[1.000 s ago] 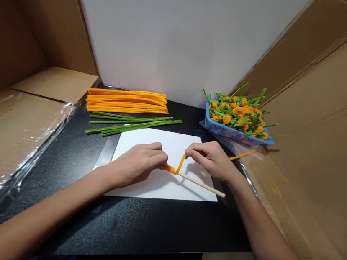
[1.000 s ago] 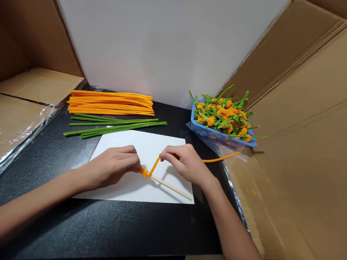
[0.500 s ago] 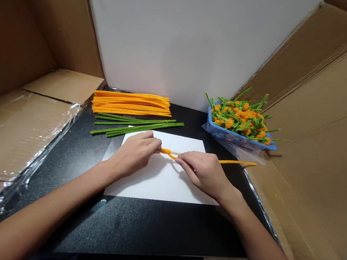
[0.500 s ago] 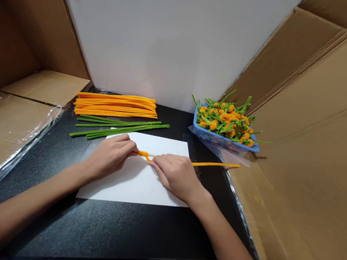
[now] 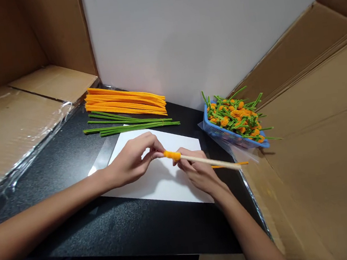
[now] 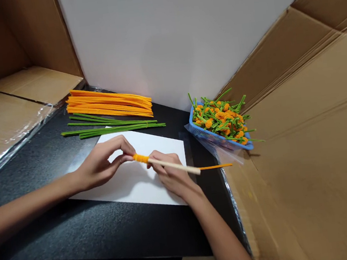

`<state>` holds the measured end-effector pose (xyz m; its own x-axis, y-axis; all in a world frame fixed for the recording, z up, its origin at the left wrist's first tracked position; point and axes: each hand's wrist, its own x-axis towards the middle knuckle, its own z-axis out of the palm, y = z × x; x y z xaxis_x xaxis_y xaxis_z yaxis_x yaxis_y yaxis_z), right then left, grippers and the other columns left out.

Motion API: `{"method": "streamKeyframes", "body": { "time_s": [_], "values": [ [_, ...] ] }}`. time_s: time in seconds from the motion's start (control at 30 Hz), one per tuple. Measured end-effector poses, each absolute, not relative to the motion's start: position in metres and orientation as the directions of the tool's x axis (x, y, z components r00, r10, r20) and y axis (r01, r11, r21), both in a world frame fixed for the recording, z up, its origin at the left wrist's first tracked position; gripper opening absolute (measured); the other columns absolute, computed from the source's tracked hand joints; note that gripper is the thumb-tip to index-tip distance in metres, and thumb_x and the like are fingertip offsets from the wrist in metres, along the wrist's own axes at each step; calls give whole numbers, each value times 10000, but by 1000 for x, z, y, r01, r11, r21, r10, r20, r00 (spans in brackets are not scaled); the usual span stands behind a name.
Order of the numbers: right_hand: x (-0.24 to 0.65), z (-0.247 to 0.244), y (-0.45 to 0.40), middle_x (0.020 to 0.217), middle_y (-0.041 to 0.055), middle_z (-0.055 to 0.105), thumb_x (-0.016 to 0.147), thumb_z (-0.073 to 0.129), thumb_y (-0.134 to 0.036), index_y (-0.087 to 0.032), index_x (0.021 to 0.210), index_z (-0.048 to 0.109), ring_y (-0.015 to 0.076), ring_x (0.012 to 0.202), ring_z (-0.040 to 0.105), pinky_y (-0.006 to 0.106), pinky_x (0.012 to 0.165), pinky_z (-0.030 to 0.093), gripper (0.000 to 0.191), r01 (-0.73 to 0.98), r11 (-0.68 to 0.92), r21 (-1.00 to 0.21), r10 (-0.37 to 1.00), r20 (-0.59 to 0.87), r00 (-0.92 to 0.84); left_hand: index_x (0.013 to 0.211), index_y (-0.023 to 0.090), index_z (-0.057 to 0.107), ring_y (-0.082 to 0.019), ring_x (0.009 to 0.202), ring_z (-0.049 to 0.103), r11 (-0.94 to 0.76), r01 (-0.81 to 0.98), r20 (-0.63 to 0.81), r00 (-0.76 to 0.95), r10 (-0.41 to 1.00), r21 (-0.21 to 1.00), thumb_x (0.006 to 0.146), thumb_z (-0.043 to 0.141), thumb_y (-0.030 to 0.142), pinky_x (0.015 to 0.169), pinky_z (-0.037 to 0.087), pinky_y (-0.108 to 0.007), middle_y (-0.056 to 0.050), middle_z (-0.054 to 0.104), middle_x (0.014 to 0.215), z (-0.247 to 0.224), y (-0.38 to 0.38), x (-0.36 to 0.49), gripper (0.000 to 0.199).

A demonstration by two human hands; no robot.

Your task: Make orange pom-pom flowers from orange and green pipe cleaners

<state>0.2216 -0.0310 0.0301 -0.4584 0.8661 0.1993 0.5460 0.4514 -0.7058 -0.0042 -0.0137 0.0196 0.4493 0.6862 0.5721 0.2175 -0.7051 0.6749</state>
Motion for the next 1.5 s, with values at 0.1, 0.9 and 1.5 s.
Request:
{"method": "streamKeyframes", "body": {
  "time_s": [0.1,0.9,1.5],
  "values": [
    [207,24,-41,641,-15,556,1012,416,-279,-174,816,613,99,529,472,215,544,357,297,557,489,-672,867,299,-399,868,174,565,-132,715,555,-633,349,573,269,774,691,939,554,192,658,425,-251,-8,617,798,15,-9,-4,74],
    [217,27,-39,722,50,685,1003,454,-258,-162,840,650,171,628,611,258,587,367,272,756,626,-191,780,149,-608,820,174,579,-165,719,519,-474,512,334,345,877,716,886,542,188,645,364,-275,-16,563,765,2,4,-8,77],
    [233,37,-22,742,14,710,976,515,-275,-174,859,724,134,652,607,223,608,406,259,604,451,-657,828,56,-557,824,163,587,-149,772,594,-358,90,231,614,755,929,906,583,253,735,437,-274,-22,662,817,14,-2,-7,122]
  ]
}}
